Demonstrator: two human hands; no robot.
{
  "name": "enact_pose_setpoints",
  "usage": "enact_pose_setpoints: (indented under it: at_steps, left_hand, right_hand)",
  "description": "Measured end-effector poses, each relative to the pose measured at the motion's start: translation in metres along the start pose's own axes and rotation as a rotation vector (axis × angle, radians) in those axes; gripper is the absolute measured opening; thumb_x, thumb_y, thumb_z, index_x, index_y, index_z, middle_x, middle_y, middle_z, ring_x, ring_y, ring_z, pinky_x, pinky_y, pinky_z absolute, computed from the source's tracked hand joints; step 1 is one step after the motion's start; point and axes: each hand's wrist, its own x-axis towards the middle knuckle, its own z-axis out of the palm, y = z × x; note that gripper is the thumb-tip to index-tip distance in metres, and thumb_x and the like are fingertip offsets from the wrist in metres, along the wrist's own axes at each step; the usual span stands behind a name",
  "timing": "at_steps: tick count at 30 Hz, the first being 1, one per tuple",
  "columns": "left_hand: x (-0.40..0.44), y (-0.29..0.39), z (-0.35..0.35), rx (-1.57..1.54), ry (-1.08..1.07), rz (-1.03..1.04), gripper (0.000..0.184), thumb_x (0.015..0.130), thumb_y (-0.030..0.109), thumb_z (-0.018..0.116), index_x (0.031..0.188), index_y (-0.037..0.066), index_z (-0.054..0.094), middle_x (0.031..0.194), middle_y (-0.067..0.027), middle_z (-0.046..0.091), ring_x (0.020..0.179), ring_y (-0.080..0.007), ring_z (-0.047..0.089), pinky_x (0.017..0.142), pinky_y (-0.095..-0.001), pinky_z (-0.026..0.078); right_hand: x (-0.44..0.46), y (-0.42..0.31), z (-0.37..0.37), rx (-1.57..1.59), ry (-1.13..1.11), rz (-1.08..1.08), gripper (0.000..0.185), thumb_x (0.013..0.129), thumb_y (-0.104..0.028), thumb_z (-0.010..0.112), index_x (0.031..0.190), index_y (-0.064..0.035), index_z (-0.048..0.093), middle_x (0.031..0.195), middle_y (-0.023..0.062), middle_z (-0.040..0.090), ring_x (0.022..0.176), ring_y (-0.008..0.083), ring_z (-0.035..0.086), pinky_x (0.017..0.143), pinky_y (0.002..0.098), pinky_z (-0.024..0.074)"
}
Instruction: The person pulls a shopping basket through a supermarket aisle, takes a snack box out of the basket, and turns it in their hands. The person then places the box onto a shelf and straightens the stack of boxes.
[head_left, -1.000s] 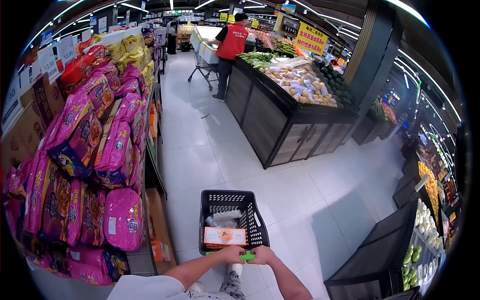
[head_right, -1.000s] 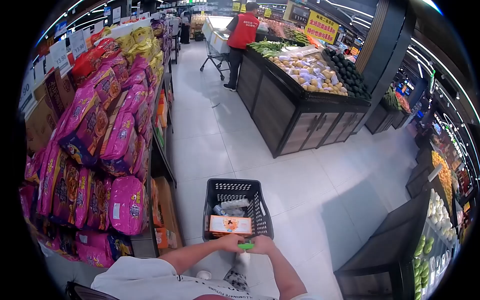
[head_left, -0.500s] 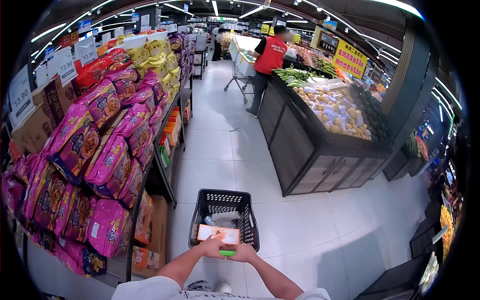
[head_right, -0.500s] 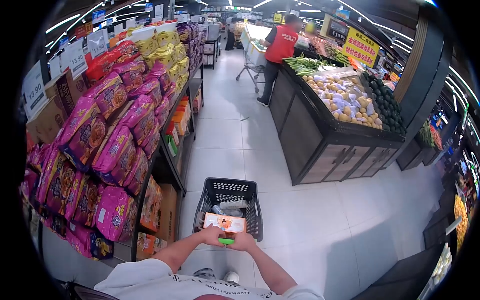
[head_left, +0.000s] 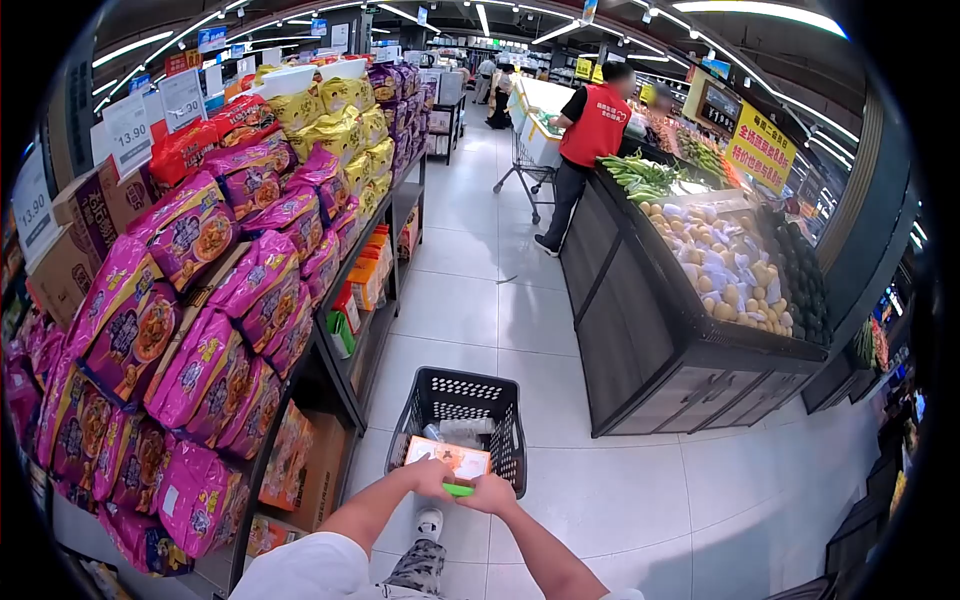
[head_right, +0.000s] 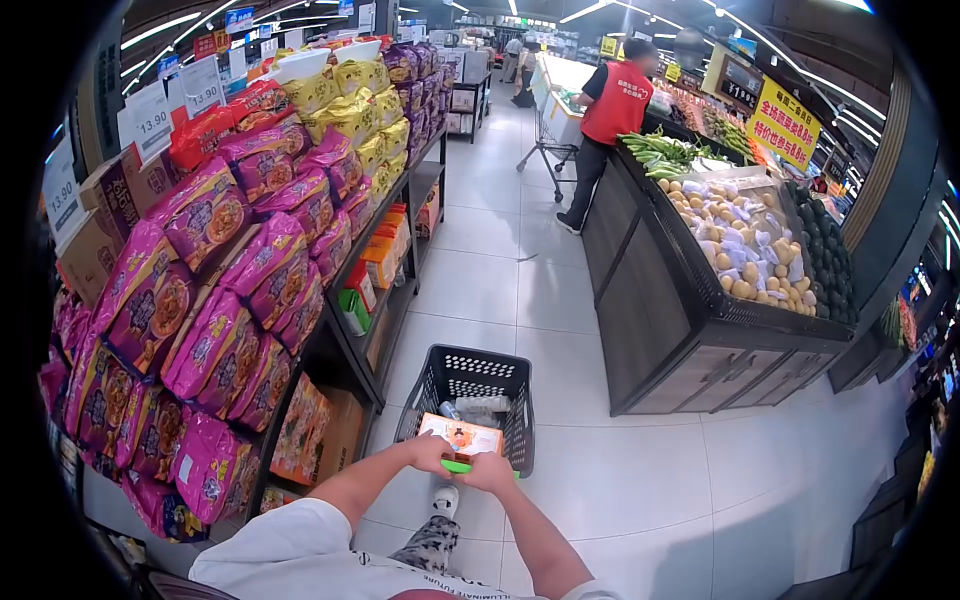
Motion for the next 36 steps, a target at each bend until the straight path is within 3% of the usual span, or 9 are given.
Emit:
enact_pose_setpoints:
  at_steps: [9, 15, 22, 25, 28, 36]
  left_hand:
    - [0.077, -0.053, -0.087, -0.05, -0.03, 0.021, 0.041, 0.061, 0.04, 0.067, 0.09, 0.011, 0.068, 0.087, -0.0118, 0.066, 0.089, -0.0282, 0.06, 0.092, -0.048, 0.034]
    - [0.122, -0.084, -0.14, -0.063, 0.032, 0.041, 0.043, 0.058, 0.039, 0.069, 0.089, 0.009, 0.067, 0.087, -0.0122, 0.066, 0.088, -0.0284, 0.06, 0.09, -0.0458, 0.037]
    - [0.161, -0.115, -0.194, -0.044, 0.084, 0.023, 0.045, 0.059, 0.039, 0.069, 0.09, 0.006, 0.066, 0.087, -0.0153, 0.065, 0.081, -0.03, 0.062, 0.074, -0.0375, 0.049]
    - [0.183, -0.127, -0.211, -0.074, 0.079, 0.027, 0.046, 0.059, 0.039, 0.069, 0.09, 0.006, 0.066, 0.088, -0.0158, 0.065, 0.082, -0.0303, 0.062, 0.074, -0.038, 0.049]
    - [0.203, -0.133, -0.23, -0.07, 0.1, 0.026, 0.047, 0.057, 0.039, 0.07, 0.089, 0.005, 0.066, 0.086, -0.0157, 0.065, 0.08, -0.0305, 0.062, 0.073, -0.0379, 0.049]
    - [0.265, -0.164, -0.274, -0.098, 0.121, -0.003, 0.046, 0.057, 0.041, 0.07, 0.087, 0.006, 0.067, 0.082, -0.0147, 0.066, 0.076, -0.0291, 0.063, 0.069, -0.0382, 0.049]
  right_hand:
    - [0.11, 0.019, -0.069, 0.017, -0.022, -0.013, 0.057, 0.06, -0.058, 0.063, 0.095, -0.0144, 0.069, 0.082, 0.0135, 0.067, 0.075, 0.0285, 0.065, 0.071, 0.0367, 0.0514]
    - [0.174, 0.032, -0.108, 0.028, -0.033, -0.019, 0.054, 0.061, -0.056, 0.064, 0.094, -0.0143, 0.069, 0.084, 0.0141, 0.067, 0.076, 0.029, 0.064, 0.072, 0.0368, 0.0509]
    - [0.266, 0.059, -0.133, 0.06, -0.105, -0.066, 0.054, 0.062, -0.056, 0.064, 0.098, -0.0162, 0.068, 0.088, 0.0157, 0.066, 0.08, 0.0296, 0.064, 0.075, 0.0363, 0.05]
    - [0.279, 0.061, -0.158, 0.087, -0.152, -0.034, 0.057, 0.062, -0.056, 0.065, 0.099, -0.0125, 0.067, 0.087, 0.0161, 0.066, 0.079, 0.0292, 0.064, 0.074, 0.0347, 0.0498]
    - [0.301, 0.071, -0.174, 0.118, -0.098, -0.044, 0.057, 0.061, -0.056, 0.067, 0.098, -0.0126, 0.068, 0.088, 0.0152, 0.067, 0.081, 0.0287, 0.064, 0.075, 0.0351, 0.0496]
    - [0.374, 0.095, -0.225, 0.073, -0.212, -0.077, 0.057, 0.059, -0.056, 0.065, 0.099, -0.0152, 0.068, 0.088, 0.0129, 0.067, 0.081, 0.0265, 0.063, 0.076, 0.033, 0.0489]
